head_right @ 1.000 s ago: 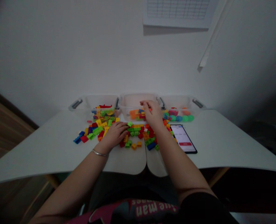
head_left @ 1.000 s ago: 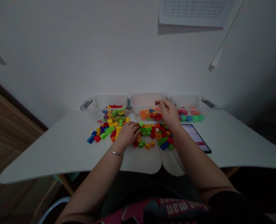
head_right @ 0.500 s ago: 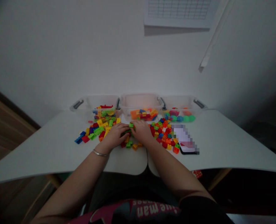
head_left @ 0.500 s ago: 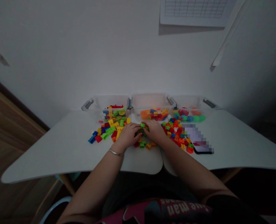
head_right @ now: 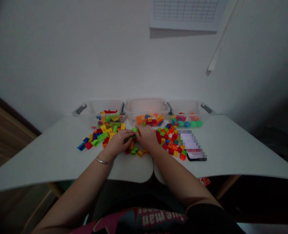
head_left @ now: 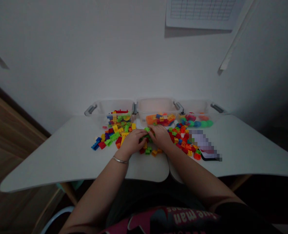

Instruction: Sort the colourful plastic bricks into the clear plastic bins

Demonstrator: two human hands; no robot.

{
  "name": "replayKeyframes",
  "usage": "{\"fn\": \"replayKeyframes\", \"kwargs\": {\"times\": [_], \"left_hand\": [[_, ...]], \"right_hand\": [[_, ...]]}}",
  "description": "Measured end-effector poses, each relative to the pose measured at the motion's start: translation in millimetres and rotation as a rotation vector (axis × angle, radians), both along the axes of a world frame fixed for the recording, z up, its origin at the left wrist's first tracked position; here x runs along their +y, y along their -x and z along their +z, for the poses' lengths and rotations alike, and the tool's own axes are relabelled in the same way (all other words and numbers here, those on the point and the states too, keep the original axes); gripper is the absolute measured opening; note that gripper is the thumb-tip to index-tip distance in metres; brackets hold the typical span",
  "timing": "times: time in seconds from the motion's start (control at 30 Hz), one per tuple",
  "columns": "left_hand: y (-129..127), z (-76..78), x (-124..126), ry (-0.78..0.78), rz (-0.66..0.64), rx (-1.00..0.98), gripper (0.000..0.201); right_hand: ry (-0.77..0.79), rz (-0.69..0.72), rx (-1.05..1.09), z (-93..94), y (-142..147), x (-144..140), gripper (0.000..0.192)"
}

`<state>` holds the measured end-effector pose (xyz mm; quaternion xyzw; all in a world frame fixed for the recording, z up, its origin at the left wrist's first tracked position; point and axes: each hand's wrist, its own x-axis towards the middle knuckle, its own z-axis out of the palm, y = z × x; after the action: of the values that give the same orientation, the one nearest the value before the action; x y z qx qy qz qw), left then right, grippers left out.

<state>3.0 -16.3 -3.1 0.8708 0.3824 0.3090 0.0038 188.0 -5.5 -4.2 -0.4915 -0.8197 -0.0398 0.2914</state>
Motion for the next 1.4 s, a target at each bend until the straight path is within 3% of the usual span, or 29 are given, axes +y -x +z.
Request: {"fn": "replayKeyframes", "kwargs": {"times": [0.27,0.67,0.9,1.03,1.2,1.4], "left_hand": [[-2.3,0.1,0.1,-0.128,-0.081,0.001,0.033],[-2.7,1.5,-2.3,-0.075,-0.092,-0.039,0.029],[-1.1,7.7,-5.3,-0.057,0.010,-0.114,0.023],[0.0,8.8,-6.3,-0.062,0.043,-0.112,0.022],[1.8,8.5,-6.5,-0.053,0.108,-0.118,0.025],[2.2,10.3,-5.5,-0.023,0.234,-0.092,0.022]], "right_hand": [[0.020,0.008,0.092,-0.9,-1.9,2.2,0.032],[0.018,0.082,0.287,-5.2,-4.9,7.7,0.030],[-0.141,0.040,0.471,32.2,-17.3,6.3,0.035],[-0.267,-0.008,0.452,58.7,-28.7,15.4,0.038],[-0.237,-0.007,0.375,75.2,-32.3,38.1,0.041],[-0.148,0.022,0.272,77.5,-24.3,50.5,0.043]]}}
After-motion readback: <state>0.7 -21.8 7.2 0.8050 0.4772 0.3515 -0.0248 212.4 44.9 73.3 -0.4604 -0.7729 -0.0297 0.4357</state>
